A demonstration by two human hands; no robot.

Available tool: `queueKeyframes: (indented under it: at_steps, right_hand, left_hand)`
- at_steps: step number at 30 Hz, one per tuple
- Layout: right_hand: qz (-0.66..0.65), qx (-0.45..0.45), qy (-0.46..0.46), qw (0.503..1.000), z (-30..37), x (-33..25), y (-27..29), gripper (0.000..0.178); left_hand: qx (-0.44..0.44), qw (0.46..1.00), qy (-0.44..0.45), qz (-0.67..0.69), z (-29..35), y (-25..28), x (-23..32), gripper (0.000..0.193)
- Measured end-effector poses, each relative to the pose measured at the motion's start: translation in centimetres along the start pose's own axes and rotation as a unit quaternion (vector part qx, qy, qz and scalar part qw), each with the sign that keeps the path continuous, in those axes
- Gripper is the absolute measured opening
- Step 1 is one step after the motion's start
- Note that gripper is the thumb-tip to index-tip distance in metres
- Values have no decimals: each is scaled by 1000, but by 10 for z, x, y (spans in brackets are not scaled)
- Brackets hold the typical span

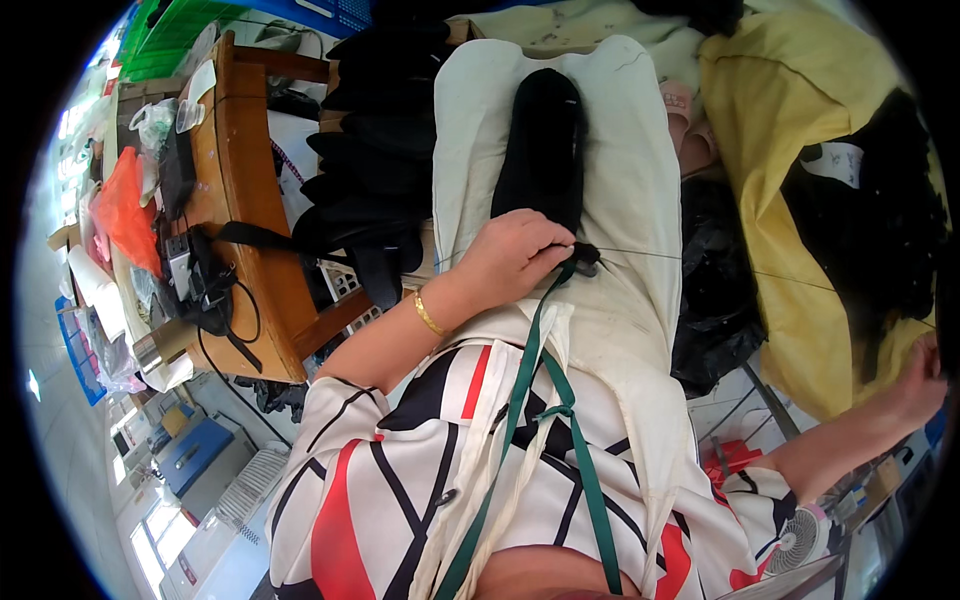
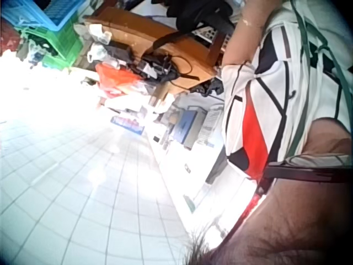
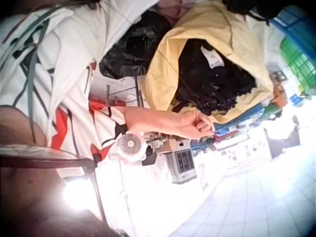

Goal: The person sits on the floor and hand-sews a black shoe using a needle and thread. They repeatedly pull the needle through the shoe's sole and upper, tightening the stitches to secure the parts together.

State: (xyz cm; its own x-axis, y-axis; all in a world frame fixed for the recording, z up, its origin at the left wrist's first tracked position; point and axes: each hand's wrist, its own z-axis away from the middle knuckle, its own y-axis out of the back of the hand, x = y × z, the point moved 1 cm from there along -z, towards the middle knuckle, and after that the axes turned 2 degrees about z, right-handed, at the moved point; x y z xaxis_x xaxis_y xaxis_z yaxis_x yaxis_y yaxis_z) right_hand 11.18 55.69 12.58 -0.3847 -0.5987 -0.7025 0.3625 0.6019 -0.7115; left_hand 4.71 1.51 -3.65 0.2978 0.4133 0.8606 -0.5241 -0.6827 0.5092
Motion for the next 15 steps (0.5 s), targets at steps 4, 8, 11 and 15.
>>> queueKeyframes:
  at_steps: [4,8,11,15]
  right_hand:
    - [225,-48,27,973,11,55,64,18]
    - [466,29,-49,883,84,217,-24,20]
    - [555,-320,-18,768,119,288,-73,20]
    - [559,-501,75,656,138,343,-104,27]
  left_hand:
    - [-9,999,0,42,12,10,-8,13]
    - [-2,999,-18,47,18,12,-13,15]
    - [6,998,-24,60,18,14,-13,15]
    - [14,997,-2,79,20,16,-13,15]
